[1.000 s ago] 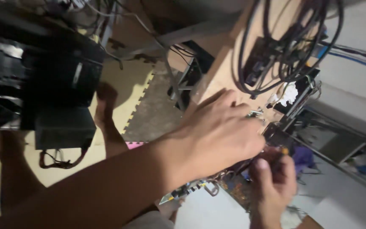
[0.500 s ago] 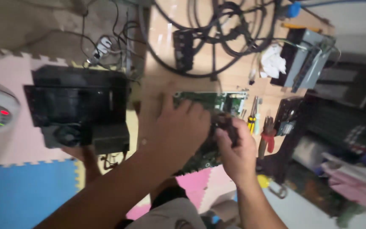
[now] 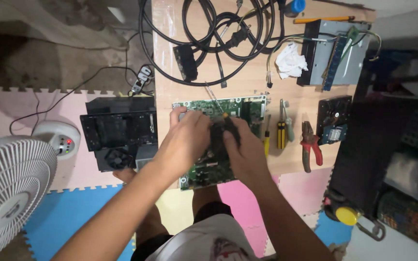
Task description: Repairing or assembling components on a computer motherboard.
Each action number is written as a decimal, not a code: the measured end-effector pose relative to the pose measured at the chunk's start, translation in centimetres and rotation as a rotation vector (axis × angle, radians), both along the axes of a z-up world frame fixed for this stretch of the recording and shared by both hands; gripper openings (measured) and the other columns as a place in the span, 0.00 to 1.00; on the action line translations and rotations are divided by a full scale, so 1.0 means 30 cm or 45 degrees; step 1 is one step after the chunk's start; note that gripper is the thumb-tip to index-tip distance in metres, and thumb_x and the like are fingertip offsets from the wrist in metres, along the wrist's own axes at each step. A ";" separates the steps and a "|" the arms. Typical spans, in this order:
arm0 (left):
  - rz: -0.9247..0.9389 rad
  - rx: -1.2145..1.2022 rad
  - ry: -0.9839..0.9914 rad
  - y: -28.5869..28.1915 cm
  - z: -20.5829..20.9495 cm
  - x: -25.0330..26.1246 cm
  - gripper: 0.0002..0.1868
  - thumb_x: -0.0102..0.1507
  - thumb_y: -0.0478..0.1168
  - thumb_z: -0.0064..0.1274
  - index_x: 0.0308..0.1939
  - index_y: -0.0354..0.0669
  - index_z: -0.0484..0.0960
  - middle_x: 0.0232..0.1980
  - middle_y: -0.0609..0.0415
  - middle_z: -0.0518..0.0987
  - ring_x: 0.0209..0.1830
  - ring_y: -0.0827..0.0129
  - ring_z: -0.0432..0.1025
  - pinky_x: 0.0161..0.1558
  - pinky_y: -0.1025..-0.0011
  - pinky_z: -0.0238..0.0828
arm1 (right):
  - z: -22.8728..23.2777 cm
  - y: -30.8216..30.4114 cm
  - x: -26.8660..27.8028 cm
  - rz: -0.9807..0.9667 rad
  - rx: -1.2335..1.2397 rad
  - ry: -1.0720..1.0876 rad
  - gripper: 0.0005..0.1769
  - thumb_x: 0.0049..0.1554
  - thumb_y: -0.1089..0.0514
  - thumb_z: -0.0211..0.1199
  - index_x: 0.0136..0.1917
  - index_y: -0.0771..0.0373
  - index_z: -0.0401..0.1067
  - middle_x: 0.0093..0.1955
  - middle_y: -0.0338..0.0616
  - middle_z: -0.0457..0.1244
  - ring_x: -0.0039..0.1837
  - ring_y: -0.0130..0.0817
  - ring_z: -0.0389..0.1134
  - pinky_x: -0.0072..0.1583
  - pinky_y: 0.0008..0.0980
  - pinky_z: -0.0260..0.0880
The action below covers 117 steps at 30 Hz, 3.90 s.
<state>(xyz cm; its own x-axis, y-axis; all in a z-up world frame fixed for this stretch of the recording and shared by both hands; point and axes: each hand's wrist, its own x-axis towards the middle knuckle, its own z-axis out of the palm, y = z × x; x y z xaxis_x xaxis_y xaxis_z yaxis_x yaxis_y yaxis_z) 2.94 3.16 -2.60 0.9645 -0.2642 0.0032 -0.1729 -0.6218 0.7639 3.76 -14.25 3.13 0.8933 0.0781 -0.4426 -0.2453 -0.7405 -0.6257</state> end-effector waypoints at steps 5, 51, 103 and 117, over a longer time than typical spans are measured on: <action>0.175 -0.278 0.154 0.002 0.030 -0.023 0.08 0.61 0.35 0.53 0.44 0.41 0.76 0.44 0.50 0.75 0.53 0.54 0.70 0.65 0.42 0.45 | -0.001 -0.029 0.018 0.000 0.096 0.053 0.19 0.66 0.59 0.51 0.70 0.59 0.64 0.43 0.45 0.66 0.46 0.35 0.69 0.50 0.33 0.69; 0.031 -0.486 0.231 0.097 -0.035 0.057 0.18 0.57 0.28 0.43 0.40 0.48 0.87 0.45 0.50 0.83 0.61 0.53 0.69 0.74 0.43 0.37 | 0.405 0.176 0.198 0.411 -0.978 0.229 0.13 0.56 0.57 0.67 0.53 0.62 0.82 0.26 0.42 0.61 0.30 0.20 0.50 0.32 0.27 0.51; -0.128 -0.345 0.328 0.096 -0.042 0.083 0.11 0.59 0.29 0.49 0.32 0.45 0.86 0.40 0.49 0.83 0.61 0.60 0.70 0.77 0.42 0.27 | 0.414 0.237 0.165 0.529 -1.154 0.157 0.12 0.56 0.57 0.66 0.53 0.62 0.81 0.25 0.52 0.65 0.26 0.34 0.62 0.33 0.37 0.65; -0.152 -0.137 0.190 0.046 -0.066 0.102 0.12 0.58 0.28 0.50 0.27 0.46 0.86 0.35 0.52 0.83 0.57 0.62 0.73 0.77 0.39 0.26 | 0.423 0.220 0.148 0.643 -1.014 0.042 0.12 0.55 0.58 0.66 0.51 0.65 0.80 0.29 0.54 0.66 0.25 0.31 0.64 0.33 0.33 0.66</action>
<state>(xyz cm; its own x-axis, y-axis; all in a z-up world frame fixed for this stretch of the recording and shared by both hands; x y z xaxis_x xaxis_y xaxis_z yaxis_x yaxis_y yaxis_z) 6.01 4.55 -4.57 0.9183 -0.3821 -0.1033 -0.1199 -0.5174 0.8473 8.20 -7.65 15.83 0.8223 0.1161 -0.5571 0.2130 -0.9706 0.1122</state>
